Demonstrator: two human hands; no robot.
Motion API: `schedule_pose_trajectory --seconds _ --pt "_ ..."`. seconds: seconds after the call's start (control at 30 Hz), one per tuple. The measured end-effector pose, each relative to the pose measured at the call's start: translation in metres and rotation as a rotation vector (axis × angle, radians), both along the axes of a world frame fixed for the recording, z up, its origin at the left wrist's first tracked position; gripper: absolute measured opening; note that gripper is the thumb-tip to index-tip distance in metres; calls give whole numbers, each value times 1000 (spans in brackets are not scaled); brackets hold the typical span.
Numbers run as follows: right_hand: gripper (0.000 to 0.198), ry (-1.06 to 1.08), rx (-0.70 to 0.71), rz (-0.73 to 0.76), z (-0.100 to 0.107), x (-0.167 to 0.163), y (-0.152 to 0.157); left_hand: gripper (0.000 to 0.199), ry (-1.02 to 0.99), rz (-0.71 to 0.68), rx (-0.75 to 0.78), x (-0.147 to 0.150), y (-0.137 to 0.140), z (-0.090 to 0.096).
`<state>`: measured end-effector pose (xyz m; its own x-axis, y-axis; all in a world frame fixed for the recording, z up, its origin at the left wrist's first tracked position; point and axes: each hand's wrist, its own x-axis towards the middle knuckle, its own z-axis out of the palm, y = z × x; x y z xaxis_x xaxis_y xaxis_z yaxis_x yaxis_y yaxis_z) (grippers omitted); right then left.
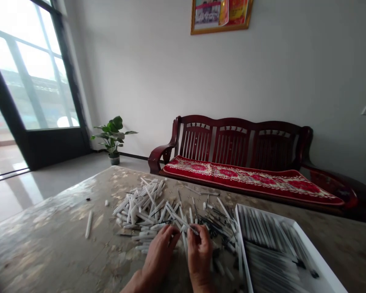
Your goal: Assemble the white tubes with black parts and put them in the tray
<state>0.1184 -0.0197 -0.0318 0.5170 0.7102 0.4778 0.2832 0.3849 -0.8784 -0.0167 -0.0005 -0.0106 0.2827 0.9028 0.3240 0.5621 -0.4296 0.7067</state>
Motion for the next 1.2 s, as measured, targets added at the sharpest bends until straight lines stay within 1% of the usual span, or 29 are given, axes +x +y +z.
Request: schedule_pose_trajectory --seconds 0.07,0.17,0.23,0.3,0.37,0.4,0.47,0.53,0.6,0.63,0.7,0.77,0.83,0.9,0.97,1.03,1.2 --pt "19 -127 37 28 2 -2 -4 30 -256 35 -122 1 -1 2" --pt "10 -338 83 120 5 -8 -11 44 -622 16 -380 3 -2 1" --pt "14 -462 126 188 7 -13 -16 48 -839 -18 -531 1 -3 1" --pt "24 -557 168 242 10 -19 -19 45 -999 -57 -608 -3 -3 2" --pt "34 -615 170 284 12 -22 -21 43 -1078 -67 -620 -8 0 3" --pt "36 -620 147 290 12 -22 -21 42 -1087 -56 -602 -11 3 3" --pt "34 -582 66 262 15 -18 -18 42 -1050 -11 -524 -16 10 1" --pt "27 -493 -25 164 20 -6 -11 43 -922 51 -399 -20 16 -3" --pt "21 -380 -110 42 28 15 -1 40 -705 85 -251 -23 20 -7" --pt "21 -324 -155 -6 33 28 3 36 -582 78 -183 -24 20 -9" --pt "20 -263 -279 -31 40 58 8 27 -353 45 -75 -25 18 -10" --pt "17 -352 -440 -21 45 86 7 26 -176 7 -1 -24 15 -10" --pt "15 -533 -606 -51 48 106 2 26 -49 -16 66 -23 12 -8" --pt "18 -739 -753 -91 52 116 -5 26 48 -42 131 -21 10 -5" --pt "20 -906 -864 -89 58 118 -11 26 122 -77 182 -20 9 -4" --pt "22 -1013 -914 -14 64 113 -15 26 174 -110 215 -19 8 -3" --pt "23 -1139 -878 237 76 92 -25 24 264 -151 237 -17 4 -1"
